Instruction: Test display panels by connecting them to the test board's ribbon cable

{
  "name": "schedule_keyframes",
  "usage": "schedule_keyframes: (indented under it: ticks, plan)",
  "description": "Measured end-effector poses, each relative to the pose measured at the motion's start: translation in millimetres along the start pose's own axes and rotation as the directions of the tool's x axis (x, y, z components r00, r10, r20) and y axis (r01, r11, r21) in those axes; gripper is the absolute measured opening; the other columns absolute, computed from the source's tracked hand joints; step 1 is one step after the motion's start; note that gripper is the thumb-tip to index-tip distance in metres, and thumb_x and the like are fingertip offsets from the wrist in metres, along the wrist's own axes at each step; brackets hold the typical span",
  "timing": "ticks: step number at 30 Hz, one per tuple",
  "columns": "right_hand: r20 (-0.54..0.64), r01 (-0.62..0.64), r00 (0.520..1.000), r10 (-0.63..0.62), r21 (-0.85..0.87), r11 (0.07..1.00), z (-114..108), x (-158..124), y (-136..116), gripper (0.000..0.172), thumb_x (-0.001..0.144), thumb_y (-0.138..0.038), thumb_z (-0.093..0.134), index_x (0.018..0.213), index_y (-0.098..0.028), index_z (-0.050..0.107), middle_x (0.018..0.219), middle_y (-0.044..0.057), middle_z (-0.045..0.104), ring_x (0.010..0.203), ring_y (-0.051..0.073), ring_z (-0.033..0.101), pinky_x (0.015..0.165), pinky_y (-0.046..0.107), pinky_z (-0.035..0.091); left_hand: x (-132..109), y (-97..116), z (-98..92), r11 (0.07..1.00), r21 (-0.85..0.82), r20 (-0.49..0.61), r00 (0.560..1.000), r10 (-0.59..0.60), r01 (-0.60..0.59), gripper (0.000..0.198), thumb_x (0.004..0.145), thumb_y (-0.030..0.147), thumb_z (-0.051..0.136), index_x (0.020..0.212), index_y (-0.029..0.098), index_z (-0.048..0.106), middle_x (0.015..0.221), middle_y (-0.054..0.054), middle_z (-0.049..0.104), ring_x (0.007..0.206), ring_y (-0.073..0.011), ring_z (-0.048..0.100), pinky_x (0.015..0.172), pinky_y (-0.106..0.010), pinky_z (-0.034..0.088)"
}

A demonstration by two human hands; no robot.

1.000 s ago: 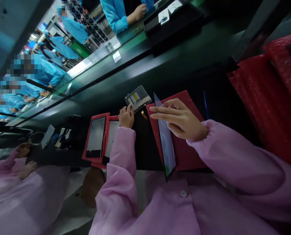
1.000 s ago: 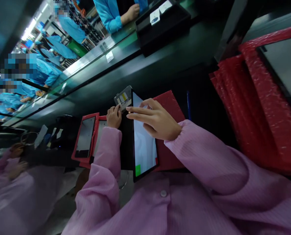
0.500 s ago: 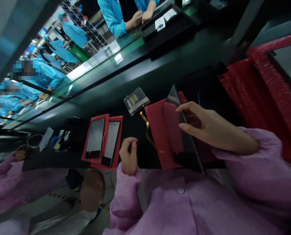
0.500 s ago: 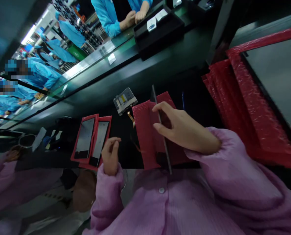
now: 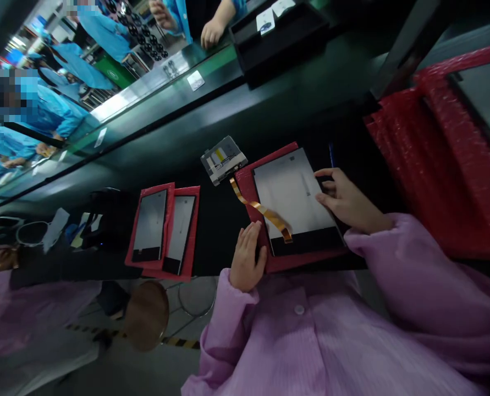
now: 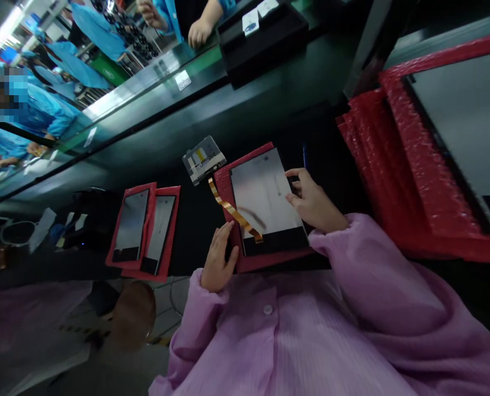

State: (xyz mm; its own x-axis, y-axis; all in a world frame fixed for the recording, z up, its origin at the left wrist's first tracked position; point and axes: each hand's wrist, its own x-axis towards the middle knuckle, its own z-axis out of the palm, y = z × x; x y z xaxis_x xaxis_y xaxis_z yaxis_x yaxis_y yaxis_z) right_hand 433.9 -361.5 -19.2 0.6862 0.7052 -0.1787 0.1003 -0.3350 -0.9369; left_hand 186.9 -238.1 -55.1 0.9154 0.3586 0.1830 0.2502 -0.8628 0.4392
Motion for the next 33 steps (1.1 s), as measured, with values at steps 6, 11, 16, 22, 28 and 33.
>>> schedule_keyframes:
  ticks: [6, 11, 16, 22, 28, 33]
  plan:
    - [-0.067, 0.305, 0.886, -0.459, -0.661, 0.686, 14.9, -38.2, -3.3, 0.014, 0.087, -0.019, 0.047, 0.095, -0.015, 0.058, 0.097, 0.012, 0.059, 0.096, 0.027, 0.055, 0.086, 0.044, 0.047, 2.4, 7.4, 4.5, 0.995, 0.099, -0.031, 1.0, 0.001, 0.002, 0.045, 0.092, 0.034, 0.05, 0.136, 0.025, 0.047, 0.143, -0.011, 0.044, 0.136, -0.0251, 0.038, 0.114, -0.051, 0.03]
    - [0.268, 0.462, 0.885, -0.382, -0.611, 0.642, 46.1, -79.3, 4.3, 0.017, 0.094, -0.019, 0.043, 0.091, -0.017, 0.059, 0.088, 0.006, 0.059, 0.081, 0.019, 0.058, 0.072, 0.033, 0.049, 1.9, 7.3, 6.4, 0.997, 0.072, -0.045, 0.999, -0.011, 0.014, 0.047, 0.091, 0.035, 0.052, 0.137, 0.027, 0.046, 0.143, -0.01, 0.044, 0.135, -0.0252, 0.038, 0.114, -0.051, 0.031]
    - [0.295, 0.485, 0.864, -0.407, -0.701, 0.523, 61.2, -81.2, 10.3, 0.019, 0.094, -0.015, 0.042, 0.096, -0.016, 0.061, 0.087, 0.007, 0.06, 0.082, 0.019, 0.058, 0.073, 0.031, 0.048, 1.9, 8.0, 5.2, 0.999, 0.044, -0.049, 0.999, -0.019, 0.021, 0.047, 0.09, 0.035, 0.052, 0.137, 0.028, 0.047, 0.143, -0.009, 0.045, 0.135, -0.0255, 0.038, 0.115, -0.051, 0.03]
    - [0.343, 0.48, 0.868, -0.36, -0.766, 0.428, 64.9, -74.5, 4.1, 0.02, 0.091, -0.008, 0.043, 0.098, -0.015, 0.06, 0.09, 0.007, 0.061, 0.081, 0.02, 0.059, 0.068, 0.033, 0.048, 3.0, 8.0, 5.7, 0.997, 0.073, -0.048, 0.999, -0.01, 0.013, 0.046, 0.09, 0.035, 0.053, 0.135, 0.025, 0.048, 0.142, -0.01, 0.045, 0.134, -0.0259, 0.039, 0.114, -0.05, 0.031]
    - [0.348, 0.494, 0.855, -0.385, -0.773, 0.398, 66.9, -73.7, 2.6, 0.02, 0.091, -0.008, 0.042, 0.092, -0.014, 0.06, 0.089, 0.008, 0.062, 0.081, 0.02, 0.059, 0.07, 0.033, 0.048, 2.8, 7.1, 5.8, 0.997, 0.069, -0.032, 0.999, -0.02, 0.022, 0.046, 0.091, 0.036, 0.051, 0.136, 0.026, 0.046, 0.143, -0.01, 0.044, 0.136, -0.0254, 0.037, 0.114, -0.051, 0.03]
    - [0.334, 0.487, 0.863, -0.378, -0.75, 0.448, 68.0, -76.9, 6.6, 0.021, 0.09, -0.006, 0.041, 0.097, -0.013, 0.06, 0.09, 0.008, 0.062, 0.083, 0.022, 0.058, 0.072, 0.035, 0.046, 6.5, 13.0, -0.1, 0.996, -0.008, -0.006, 0.996, -0.083, 0.083, 0.042, 0.092, 0.037, 0.05, 0.132, 0.026, 0.05, 0.141, -0.01, 0.045, 0.134, -0.0255, 0.038, 0.114, -0.053, 0.028]
